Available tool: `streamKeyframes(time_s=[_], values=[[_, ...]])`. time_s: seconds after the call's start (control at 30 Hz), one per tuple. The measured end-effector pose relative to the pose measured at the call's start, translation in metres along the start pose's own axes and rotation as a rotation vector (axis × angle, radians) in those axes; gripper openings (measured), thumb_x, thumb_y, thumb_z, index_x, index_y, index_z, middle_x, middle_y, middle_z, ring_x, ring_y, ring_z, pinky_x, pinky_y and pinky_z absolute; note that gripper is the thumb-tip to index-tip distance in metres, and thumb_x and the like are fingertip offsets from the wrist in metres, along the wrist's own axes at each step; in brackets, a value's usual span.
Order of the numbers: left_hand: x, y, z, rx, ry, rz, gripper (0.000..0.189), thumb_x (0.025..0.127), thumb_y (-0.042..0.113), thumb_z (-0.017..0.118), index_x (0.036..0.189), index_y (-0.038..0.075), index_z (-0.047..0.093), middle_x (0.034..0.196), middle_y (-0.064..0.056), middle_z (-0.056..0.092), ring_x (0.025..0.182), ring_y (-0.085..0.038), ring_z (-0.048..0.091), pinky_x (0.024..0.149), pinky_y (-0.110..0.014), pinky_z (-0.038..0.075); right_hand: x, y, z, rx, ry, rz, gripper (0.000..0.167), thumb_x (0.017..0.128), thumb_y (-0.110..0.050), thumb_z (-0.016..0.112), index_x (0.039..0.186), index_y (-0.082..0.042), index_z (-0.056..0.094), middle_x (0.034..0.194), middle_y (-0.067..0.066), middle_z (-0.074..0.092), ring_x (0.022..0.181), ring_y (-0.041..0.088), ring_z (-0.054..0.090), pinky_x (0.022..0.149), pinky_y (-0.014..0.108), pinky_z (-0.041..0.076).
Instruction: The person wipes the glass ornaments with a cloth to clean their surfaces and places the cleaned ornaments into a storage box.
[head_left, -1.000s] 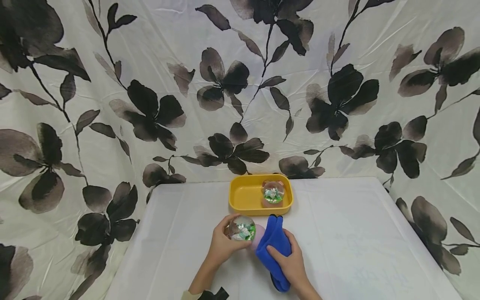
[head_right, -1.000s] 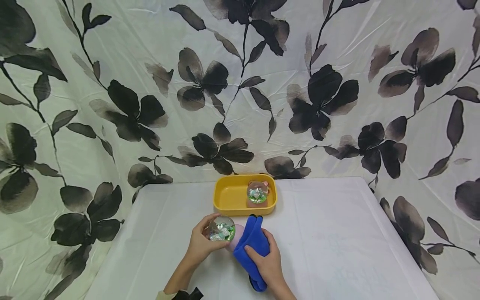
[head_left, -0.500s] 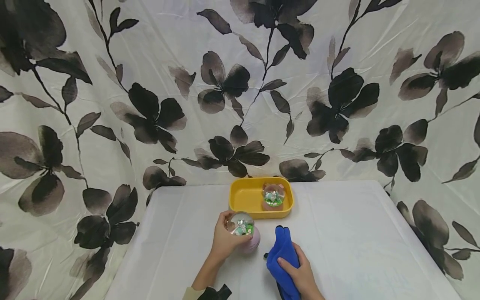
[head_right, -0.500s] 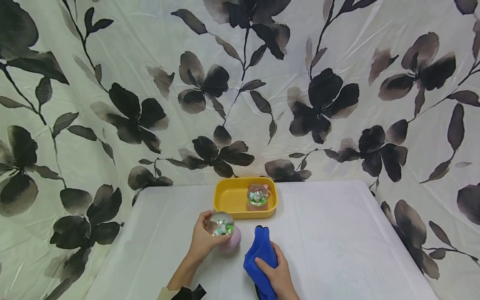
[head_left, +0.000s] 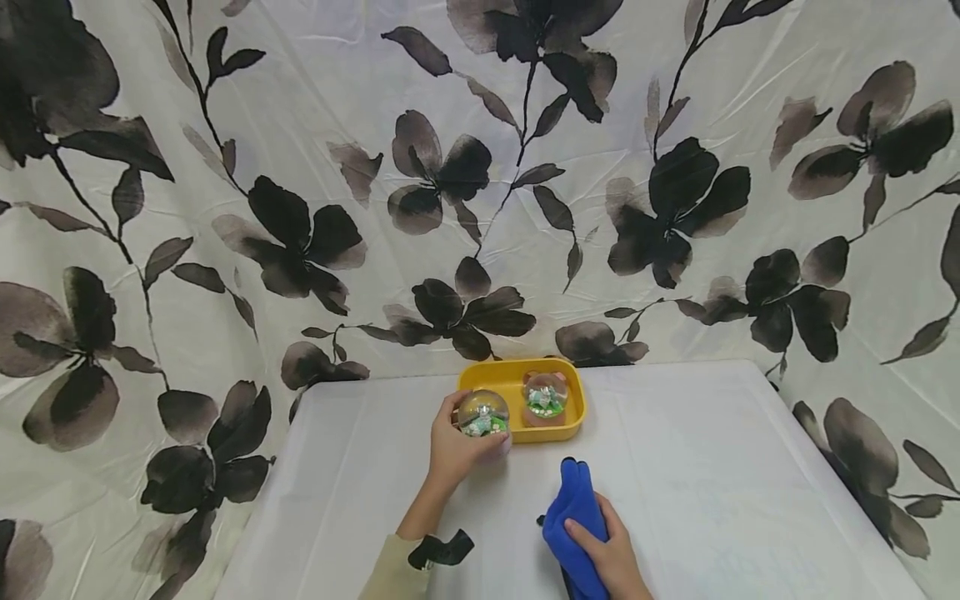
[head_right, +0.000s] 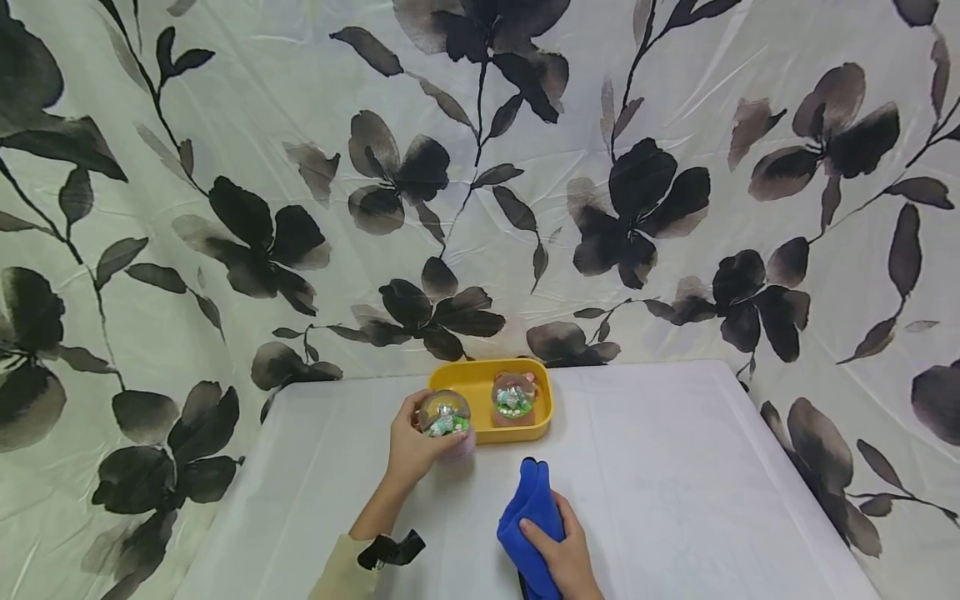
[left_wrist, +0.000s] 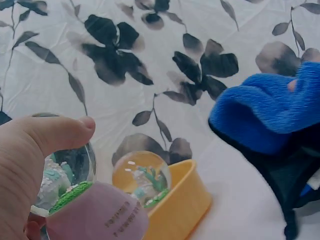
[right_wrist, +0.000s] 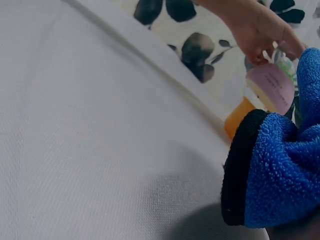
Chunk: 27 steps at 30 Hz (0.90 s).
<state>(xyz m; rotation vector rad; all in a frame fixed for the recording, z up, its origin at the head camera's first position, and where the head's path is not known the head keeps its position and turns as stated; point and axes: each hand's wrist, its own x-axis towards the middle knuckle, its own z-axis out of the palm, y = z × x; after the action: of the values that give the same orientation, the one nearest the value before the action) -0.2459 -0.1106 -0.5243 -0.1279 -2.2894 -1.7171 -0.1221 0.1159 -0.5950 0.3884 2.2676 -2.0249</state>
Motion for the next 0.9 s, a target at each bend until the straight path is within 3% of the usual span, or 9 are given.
streamKeyframes(time_s=[0.3,0.5,0.7,0.9], values=[[0.032,0.005,0.014,0.009,0.018,0.038,0.086,0.057,0.02,0.095,0.132,0.013,0.054,0.122,-0.008,0.056,0.11,-0.037,0.052,0.088,-0.048,0.049,0.003,-0.001,-0.003,0.011,-0.005,0.025,0.078,0.087,-0.039,0.07,0.146,-0.002,0.034,0.137,0.026,0.047,0.12,0.043,0.049,0.092,0.06,0.043],[0.039,-0.005,0.026,-0.005,0.009,0.024,0.086,0.057,0.017,0.095,0.133,0.011,0.055,0.125,-0.007,0.056,0.108,-0.031,0.055,0.085,-0.047,0.052,-0.003,0.005,-0.007,-0.056,-0.006,0.042,0.078,0.088,-0.041,0.068,0.144,0.002,0.035,0.133,0.028,0.049,0.115,0.044,0.052,0.088,0.06,0.046],[0.051,-0.008,0.034,0.001,0.017,0.044,0.085,0.059,0.017,0.094,0.134,0.01,0.053,0.127,-0.007,0.055,0.112,-0.03,0.055,0.088,-0.047,0.051,-0.001,0.003,-0.007,-0.041,-0.014,0.05,0.081,0.089,-0.045,0.066,0.146,0.002,0.032,0.134,0.03,0.047,0.116,0.045,0.052,0.089,0.059,0.046],[0.061,-0.008,0.037,-0.001,0.01,0.019,0.084,0.059,0.013,0.093,0.132,0.006,0.053,0.127,-0.009,0.056,0.112,-0.032,0.055,0.09,-0.048,0.05,0.003,0.001,-0.006,-0.045,-0.02,0.054,0.082,0.089,-0.046,0.066,0.146,0.002,0.032,0.135,0.03,0.046,0.117,0.047,0.05,0.089,0.061,0.045]])
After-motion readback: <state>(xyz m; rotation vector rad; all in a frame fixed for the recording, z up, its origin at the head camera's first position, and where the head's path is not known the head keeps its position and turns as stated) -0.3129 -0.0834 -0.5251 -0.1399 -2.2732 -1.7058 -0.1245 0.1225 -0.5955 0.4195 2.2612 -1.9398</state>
